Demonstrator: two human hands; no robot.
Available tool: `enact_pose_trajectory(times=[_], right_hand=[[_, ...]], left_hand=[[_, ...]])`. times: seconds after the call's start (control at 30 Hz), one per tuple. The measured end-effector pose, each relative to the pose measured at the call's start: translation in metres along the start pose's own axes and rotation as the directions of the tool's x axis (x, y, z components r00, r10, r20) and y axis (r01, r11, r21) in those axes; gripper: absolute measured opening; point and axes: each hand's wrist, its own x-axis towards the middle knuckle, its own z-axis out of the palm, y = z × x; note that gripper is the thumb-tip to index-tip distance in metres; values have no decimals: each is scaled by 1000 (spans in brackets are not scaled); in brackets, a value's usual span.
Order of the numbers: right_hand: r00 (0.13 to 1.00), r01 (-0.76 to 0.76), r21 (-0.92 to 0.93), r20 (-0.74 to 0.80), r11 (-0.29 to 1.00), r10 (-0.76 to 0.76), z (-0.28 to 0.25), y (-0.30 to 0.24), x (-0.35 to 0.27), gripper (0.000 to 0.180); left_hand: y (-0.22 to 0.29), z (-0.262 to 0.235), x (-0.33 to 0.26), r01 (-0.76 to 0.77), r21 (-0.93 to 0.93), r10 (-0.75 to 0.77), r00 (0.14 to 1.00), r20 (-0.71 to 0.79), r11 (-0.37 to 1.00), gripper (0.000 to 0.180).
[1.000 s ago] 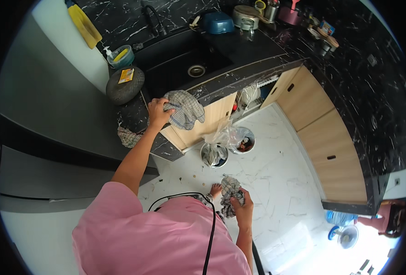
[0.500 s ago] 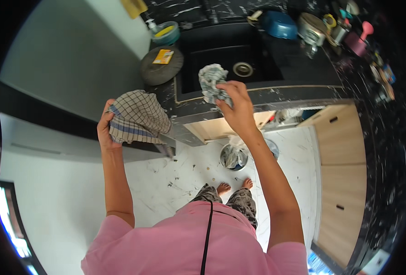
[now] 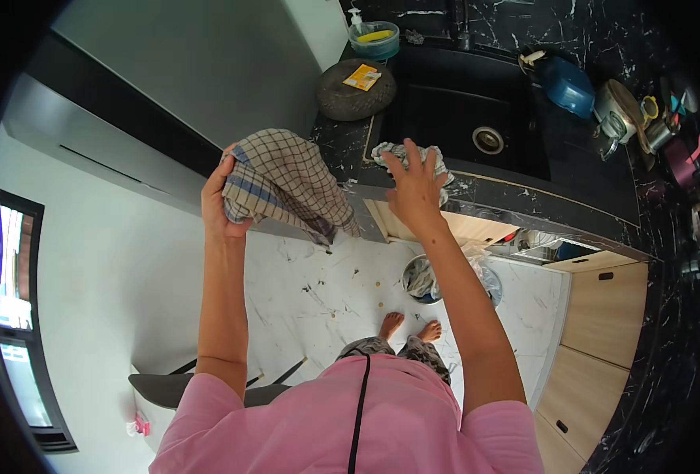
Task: Cleaning the refrigerator door and shelves and organizing food items in lower kitchen cabinets.
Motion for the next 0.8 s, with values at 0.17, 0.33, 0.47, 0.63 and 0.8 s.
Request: enact_pose_trajectory(times=[0.17,0.33,0.47,0.63,0.8], right_hand=[[985,-172,-226,-20,959,172,20,76,-3,35],[988,-150,-221,-57,964,141,16,121,16,11],[944,-91,245,-286,965,162,-66,66,100,12],[985,41,613,-155,789,70,-118,0,101,12],[864,-390,751,499,534,-71,-29,-38,9,14]], left_hand=[[9,34,15,9,-45,-6,998,61,999,36],[-3,39,39,128,-60,-123,989,77,990,41],[-10,30,41,135,-25,-132,988,82,991,40],[-12,26,24,142,100,-154,979,132,985,53],[-87,-49,-15,118,551,-318,905,283,826,77]])
